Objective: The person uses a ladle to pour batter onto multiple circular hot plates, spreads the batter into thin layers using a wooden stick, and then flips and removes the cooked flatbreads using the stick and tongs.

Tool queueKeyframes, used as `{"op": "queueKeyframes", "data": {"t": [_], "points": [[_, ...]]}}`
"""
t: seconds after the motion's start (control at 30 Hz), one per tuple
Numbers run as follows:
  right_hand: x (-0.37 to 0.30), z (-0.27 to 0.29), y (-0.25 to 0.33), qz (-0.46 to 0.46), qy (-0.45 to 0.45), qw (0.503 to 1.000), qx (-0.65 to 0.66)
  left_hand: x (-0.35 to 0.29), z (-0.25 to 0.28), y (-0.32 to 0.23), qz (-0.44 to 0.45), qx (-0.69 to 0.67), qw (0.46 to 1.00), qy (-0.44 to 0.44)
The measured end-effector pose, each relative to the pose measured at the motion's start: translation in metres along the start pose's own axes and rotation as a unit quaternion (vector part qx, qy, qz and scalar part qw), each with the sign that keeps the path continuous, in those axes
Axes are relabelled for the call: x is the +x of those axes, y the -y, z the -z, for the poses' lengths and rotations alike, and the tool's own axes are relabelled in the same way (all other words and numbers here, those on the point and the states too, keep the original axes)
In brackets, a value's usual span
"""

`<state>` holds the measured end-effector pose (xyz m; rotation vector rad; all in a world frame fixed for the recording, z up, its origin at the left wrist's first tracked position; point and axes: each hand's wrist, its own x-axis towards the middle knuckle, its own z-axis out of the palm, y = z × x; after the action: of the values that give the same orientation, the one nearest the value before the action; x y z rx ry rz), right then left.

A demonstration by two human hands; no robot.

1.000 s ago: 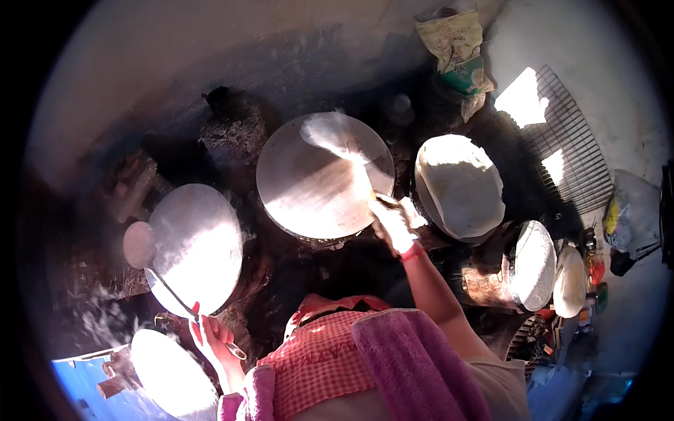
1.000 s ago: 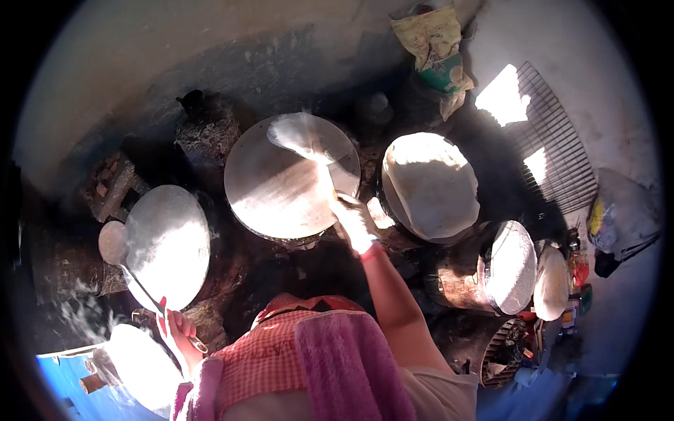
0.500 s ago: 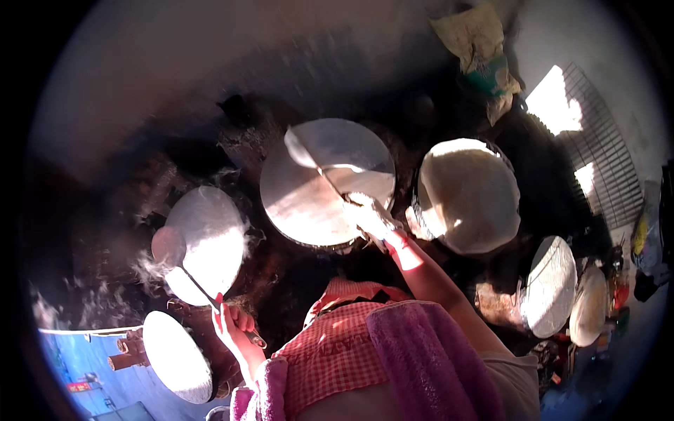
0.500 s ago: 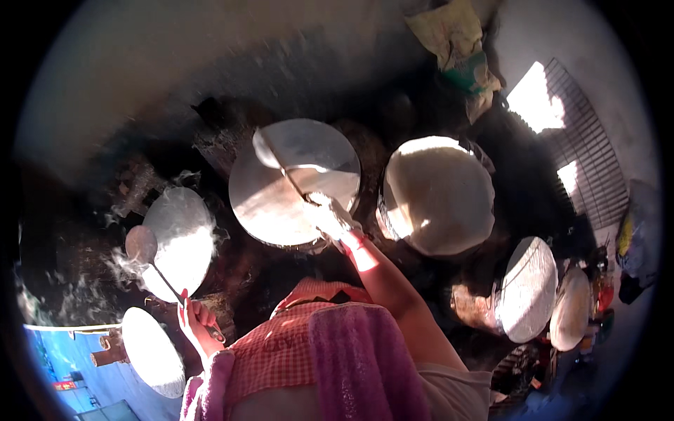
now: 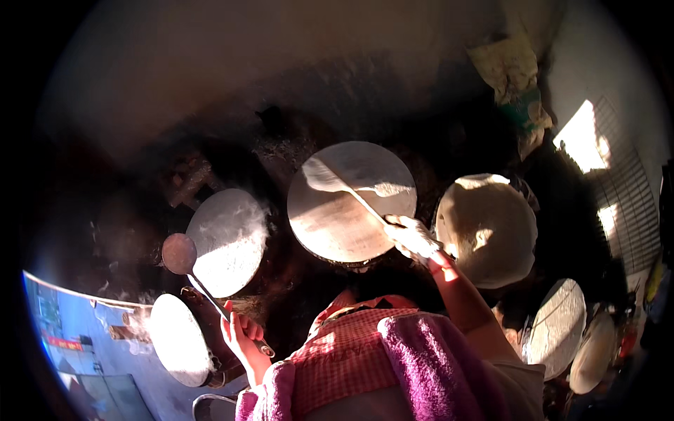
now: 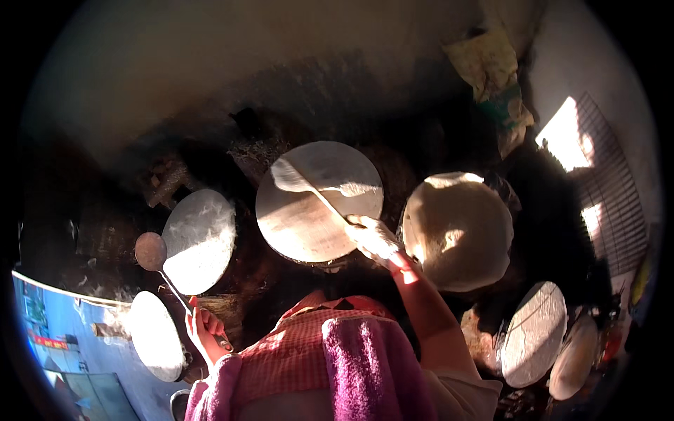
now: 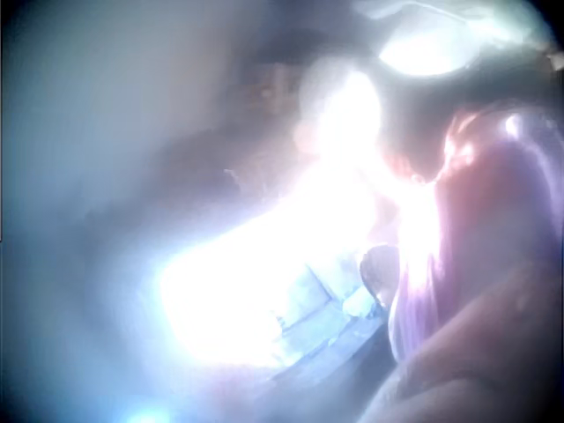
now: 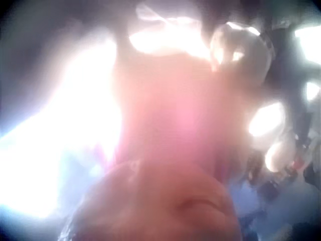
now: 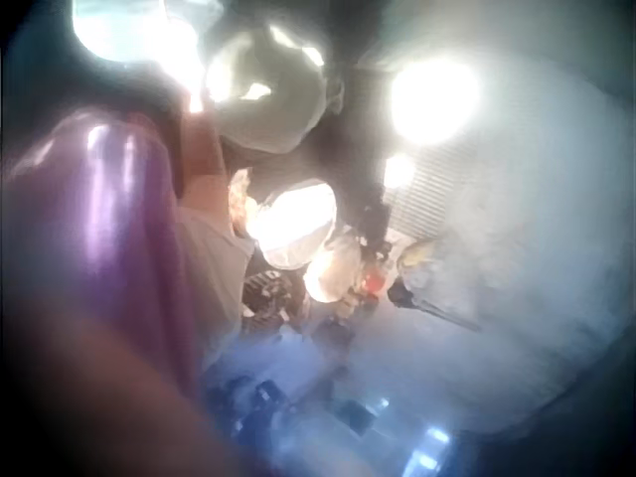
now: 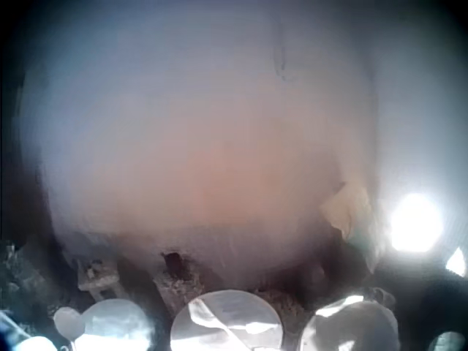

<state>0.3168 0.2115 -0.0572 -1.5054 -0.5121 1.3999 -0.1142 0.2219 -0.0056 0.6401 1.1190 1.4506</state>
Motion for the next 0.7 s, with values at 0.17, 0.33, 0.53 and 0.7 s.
{"op": "queueKeyframes", "data": {"t": [0.17, 0.33, 0.53, 0.7], "points": [[0.036, 0.022, 0.027, 0.095, 0.016, 0.993, -0.066, 0.007, -0.003, -0.006, -0.016, 0.038, 0.999, 0.030], [0.039, -0.019, 0.027, 0.045, 0.099, 0.962, -0.249, 0.019, -0.005, -0.010, 0.004, -0.017, 1.000, 0.025], [0.077, 0.086, 0.036, 0.103, -0.109, 0.948, -0.281, 0.032, -0.002, -0.010, 0.022, -0.005, 1.000, 0.004], [0.063, -0.005, 0.067, 0.064, 0.007, 0.935, -0.350, 0.046, 0.003, -0.010, 0.034, 0.015, 0.999, 0.008]]}}
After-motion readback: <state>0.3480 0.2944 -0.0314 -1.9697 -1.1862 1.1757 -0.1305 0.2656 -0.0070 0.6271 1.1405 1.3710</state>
